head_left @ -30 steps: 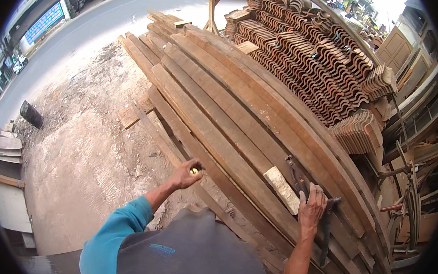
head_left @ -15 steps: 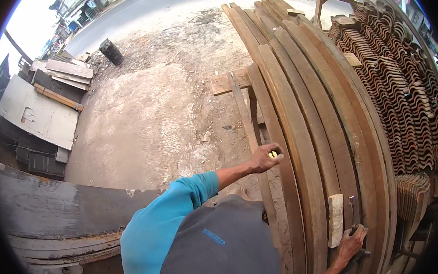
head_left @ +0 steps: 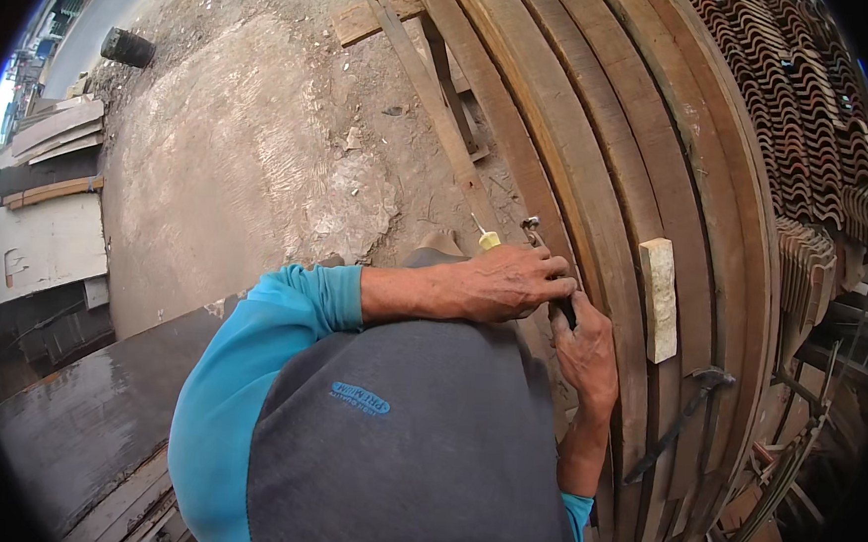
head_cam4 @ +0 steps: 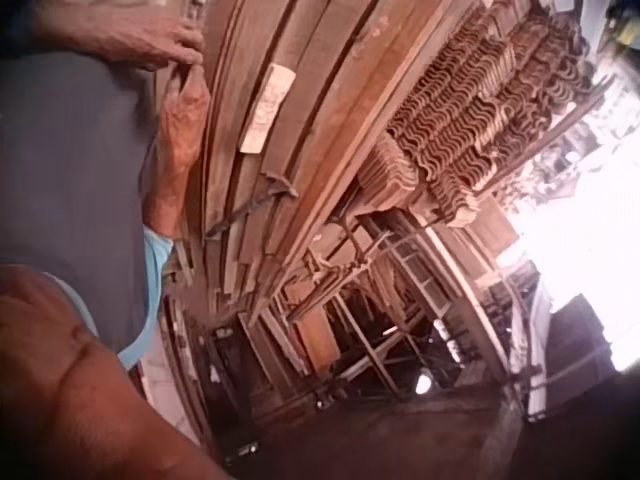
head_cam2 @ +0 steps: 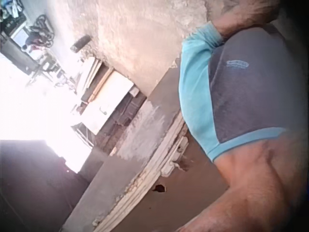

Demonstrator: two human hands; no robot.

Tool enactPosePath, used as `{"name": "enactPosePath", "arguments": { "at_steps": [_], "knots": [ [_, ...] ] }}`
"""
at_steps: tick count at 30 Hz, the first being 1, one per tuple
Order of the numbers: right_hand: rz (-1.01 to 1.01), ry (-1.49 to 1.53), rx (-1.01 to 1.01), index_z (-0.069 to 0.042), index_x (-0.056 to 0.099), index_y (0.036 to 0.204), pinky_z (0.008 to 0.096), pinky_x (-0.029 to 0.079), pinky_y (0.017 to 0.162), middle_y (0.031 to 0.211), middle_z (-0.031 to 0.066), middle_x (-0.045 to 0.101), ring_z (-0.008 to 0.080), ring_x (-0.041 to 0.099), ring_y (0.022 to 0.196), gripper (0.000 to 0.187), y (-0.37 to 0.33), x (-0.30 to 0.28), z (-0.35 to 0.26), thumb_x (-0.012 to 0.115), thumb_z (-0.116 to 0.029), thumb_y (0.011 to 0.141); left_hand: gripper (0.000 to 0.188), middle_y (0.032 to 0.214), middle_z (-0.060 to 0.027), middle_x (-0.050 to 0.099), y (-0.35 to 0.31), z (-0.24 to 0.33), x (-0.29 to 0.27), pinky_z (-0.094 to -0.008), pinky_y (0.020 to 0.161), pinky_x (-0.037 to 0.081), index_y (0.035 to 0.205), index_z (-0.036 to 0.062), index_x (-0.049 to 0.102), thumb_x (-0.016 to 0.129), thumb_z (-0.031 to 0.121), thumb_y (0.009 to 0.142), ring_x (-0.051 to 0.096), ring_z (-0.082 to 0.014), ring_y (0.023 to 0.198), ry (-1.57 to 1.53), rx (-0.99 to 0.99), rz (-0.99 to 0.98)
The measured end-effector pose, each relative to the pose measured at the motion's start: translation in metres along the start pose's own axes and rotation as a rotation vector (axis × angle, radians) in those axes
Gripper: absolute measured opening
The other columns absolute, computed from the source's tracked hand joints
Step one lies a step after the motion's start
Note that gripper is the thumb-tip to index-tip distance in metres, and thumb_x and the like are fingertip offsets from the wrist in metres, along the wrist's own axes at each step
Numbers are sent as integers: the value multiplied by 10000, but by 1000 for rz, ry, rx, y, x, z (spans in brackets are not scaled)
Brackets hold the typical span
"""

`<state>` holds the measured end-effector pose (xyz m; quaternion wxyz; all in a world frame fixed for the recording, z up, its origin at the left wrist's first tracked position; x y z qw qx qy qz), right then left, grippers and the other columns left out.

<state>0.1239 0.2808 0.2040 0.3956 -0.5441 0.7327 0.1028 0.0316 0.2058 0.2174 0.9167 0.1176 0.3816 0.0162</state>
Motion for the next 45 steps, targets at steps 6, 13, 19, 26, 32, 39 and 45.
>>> {"name": "enactPosePath", "arguments": {
  "at_steps": [6, 13, 19, 26, 32, 39, 45],
  "knots": [
    [-57, 166, 16, 44, 582, 1282, 384, 533, 925, 1158, 198, 675, 321, 684, 1056, 453, 9, 3, -24, 716, -161, 901, 189, 980, -124, 600, -26, -48, 5, -449, 736, 521, 1039, 73, 585, 661, 195, 917, 627, -321, 931, 67, -294, 20],
    [195, 594, 19, 11, 645, 1180, 329, 554, 809, 988, 91, 710, 171, 694, 910, 289, 50, 18, -28, 701, -170, 962, 290, 985, -154, 680, -55, -117, -36, -420, 775, 517, 1080, 56, 649, 669, 325, 971, 658, -329, 947, -301, -536, 20],
    [303, 299, -194, -3, 662, 1060, 372, 551, 731, 952, 162, 717, 291, 706, 823, 207, 88, 19, -67, 665, -196, 985, 310, 886, -162, 722, -101, -184, -75, -412, 791, 526, 1071, 35, 665, 608, 333, 1007, 700, -312, 859, -345, -741, 501],
    [223, 199, -190, -2, 654, 1040, 401, 541, 724, 917, 171, 695, 316, 698, 808, 212, 116, 45, -77, 652, -208, 988, 306, 973, -141, 735, -126, -209, -52, -375, 830, 536, 1117, 34, 675, 636, 314, 1000, 709, -243, 910, -317, -791, 470],
    [274, 72, -502, -6, 619, 1168, 432, 536, 840, 1095, 194, 665, 363, 660, 973, 252, 135, 49, -118, 615, -124, 945, 231, 912, -180, 706, -108, -190, -56, -410, 778, 531, 1120, 40, 664, 632, 216, 974, 697, -337, 891, -284, -631, 407],
    [143, 568, -453, -26, 617, 1095, 369, 510, 777, 923, 136, 636, 231, 628, 845, 400, 195, 102, -134, 587, -419, 1024, 188, 980, -193, 695, -123, -201, -50, -442, 808, 535, 1087, 50, 663, 606, 59, 909, 675, -409, 936, -279, -445, 522],
    [260, 310, -701, 18, 564, 973, 447, 484, 695, 801, 197, 550, 340, 581, 737, 389, 226, 133, -158, 592, -368, 1012, 512, 1240, -223, 626, -122, -165, -72, -487, 1019, 437, 1280, 24, 584, 754, 236, 846, 573, -411, 1177, -100, -440, 615]
  ]
}}
Point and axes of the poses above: each hand's wrist, its own y-axis towards the middle knuckle, its own x-axis out of the palm, z = x × y, the point moved 9 cm from there along y, towards the middle knuckle
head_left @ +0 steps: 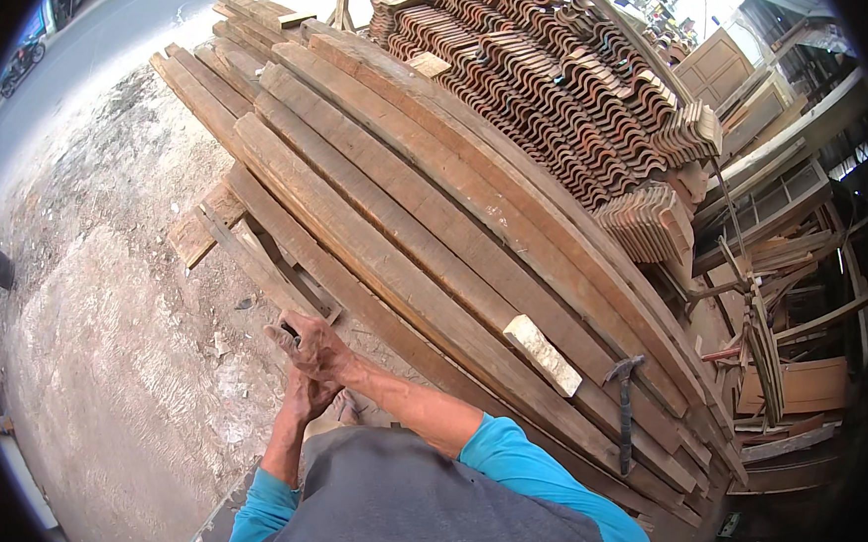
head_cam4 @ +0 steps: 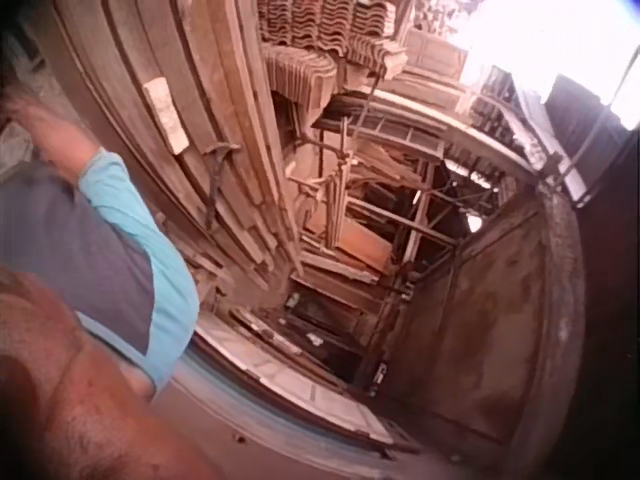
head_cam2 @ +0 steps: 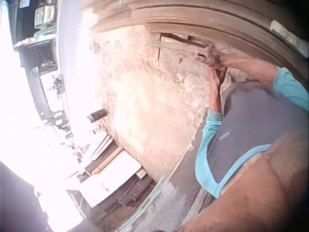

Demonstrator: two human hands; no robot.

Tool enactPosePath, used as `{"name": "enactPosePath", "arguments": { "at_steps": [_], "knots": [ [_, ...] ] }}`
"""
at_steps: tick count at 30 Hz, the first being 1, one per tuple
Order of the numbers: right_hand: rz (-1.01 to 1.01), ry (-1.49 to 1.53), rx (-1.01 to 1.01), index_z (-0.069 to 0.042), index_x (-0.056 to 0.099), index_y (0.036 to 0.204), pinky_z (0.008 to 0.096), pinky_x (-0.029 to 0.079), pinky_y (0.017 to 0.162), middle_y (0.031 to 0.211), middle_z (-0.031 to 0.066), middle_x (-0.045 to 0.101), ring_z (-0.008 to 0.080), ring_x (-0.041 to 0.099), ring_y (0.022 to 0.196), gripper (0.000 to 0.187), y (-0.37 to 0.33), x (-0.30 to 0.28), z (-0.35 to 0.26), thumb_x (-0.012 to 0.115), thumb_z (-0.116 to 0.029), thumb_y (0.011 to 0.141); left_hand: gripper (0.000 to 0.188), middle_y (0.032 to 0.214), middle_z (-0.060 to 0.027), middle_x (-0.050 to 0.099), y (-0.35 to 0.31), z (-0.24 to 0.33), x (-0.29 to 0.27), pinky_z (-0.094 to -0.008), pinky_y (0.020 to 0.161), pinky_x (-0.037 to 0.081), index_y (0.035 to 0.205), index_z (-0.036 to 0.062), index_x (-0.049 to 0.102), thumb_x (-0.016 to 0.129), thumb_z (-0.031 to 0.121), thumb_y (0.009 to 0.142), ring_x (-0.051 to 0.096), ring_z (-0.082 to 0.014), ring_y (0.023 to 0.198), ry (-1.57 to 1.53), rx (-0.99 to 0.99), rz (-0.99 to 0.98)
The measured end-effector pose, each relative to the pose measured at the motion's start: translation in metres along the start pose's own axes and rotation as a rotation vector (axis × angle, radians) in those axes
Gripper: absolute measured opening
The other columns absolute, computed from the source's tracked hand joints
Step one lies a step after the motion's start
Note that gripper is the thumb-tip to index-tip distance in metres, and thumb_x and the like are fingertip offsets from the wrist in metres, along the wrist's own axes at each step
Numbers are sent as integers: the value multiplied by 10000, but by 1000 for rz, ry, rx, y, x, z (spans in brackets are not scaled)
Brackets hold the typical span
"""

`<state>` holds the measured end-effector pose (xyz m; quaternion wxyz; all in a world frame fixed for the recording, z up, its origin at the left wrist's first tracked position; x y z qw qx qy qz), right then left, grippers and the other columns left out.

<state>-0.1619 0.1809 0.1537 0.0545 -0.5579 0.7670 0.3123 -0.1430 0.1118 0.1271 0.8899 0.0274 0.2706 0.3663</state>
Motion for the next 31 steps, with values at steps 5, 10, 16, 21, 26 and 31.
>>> {"name": "enactPosePath", "arguments": {
  "at_steps": [5, 10, 16, 21, 26, 31],
  "knots": [
    [-185, -74, 325, 33, 564, 958, 488, 501, 754, 893, 285, 635, 460, 628, 859, 449, 30, 49, 27, 532, -413, 1003, 524, 1237, -261, 629, -29, -113, 32, -495, 987, 444, 1241, -12, 596, 687, 378, 903, 580, -409, 1161, 63, -224, 20],
    [-309, -138, 446, 13, 663, 1144, 519, 521, 889, 1033, 302, 678, 474, 649, 1021, 563, 52, 105, 97, 545, -509, 971, 561, 815, -198, 695, -6, -126, 8, -426, 645, 540, 1143, -78, 619, 562, 456, 982, 689, -291, 658, -146, -496, -5],
    [-292, -183, 497, 3, 696, 1034, 454, 529, 791, 873, 244, 692, 404, 690, 852, 667, 49, 15, 50, 492, -630, 981, 439, 999, -164, 734, -2, -98, -7, -364, 722, 555, 1142, -10, 670, 607, 397, 989, 707, -237, 880, -356, -658, -181],
    [-146, 254, 562, 32, 682, 1065, 299, 521, 673, 877, 114, 718, 159, 665, 751, 540, 33, -36, 32, 498, -475, 1054, 422, 980, -164, 726, 7, -99, -15, -386, 808, 530, 1103, 5, 690, 609, 405, 997, 688, -249, 886, -257, -612, -107],
    [84, 305, 500, 25, 675, 1107, 234, 476, 613, 883, 87, 721, 102, 621, 719, 456, 2, -80, 12, 495, -393, 1075, 405, 1034, -270, 682, 25, -75, -13, -473, 845, 504, 1113, 0, 659, 625, 384, 990, 645, -428, 1002, -108, -494, -130],
    [150, 349, 502, 45, 654, 1158, 227, 487, 646, 924, 101, 726, 110, 632, 742, 462, -33, -92, 16, 489, -379, 1078, 324, 1083, -243, 694, 24, -49, -1, -481, 872, 509, 1172, 40, 654, 633, 308, 992, 657, -405, 1029, -122, -387, -200]
  ]
}}
Point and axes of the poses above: each hand's wrist, its own y-axis towards the middle knuckle, its own x-axis out of the palm, z = x × y, the point moved 9 cm from there along y, towards the middle knuckle
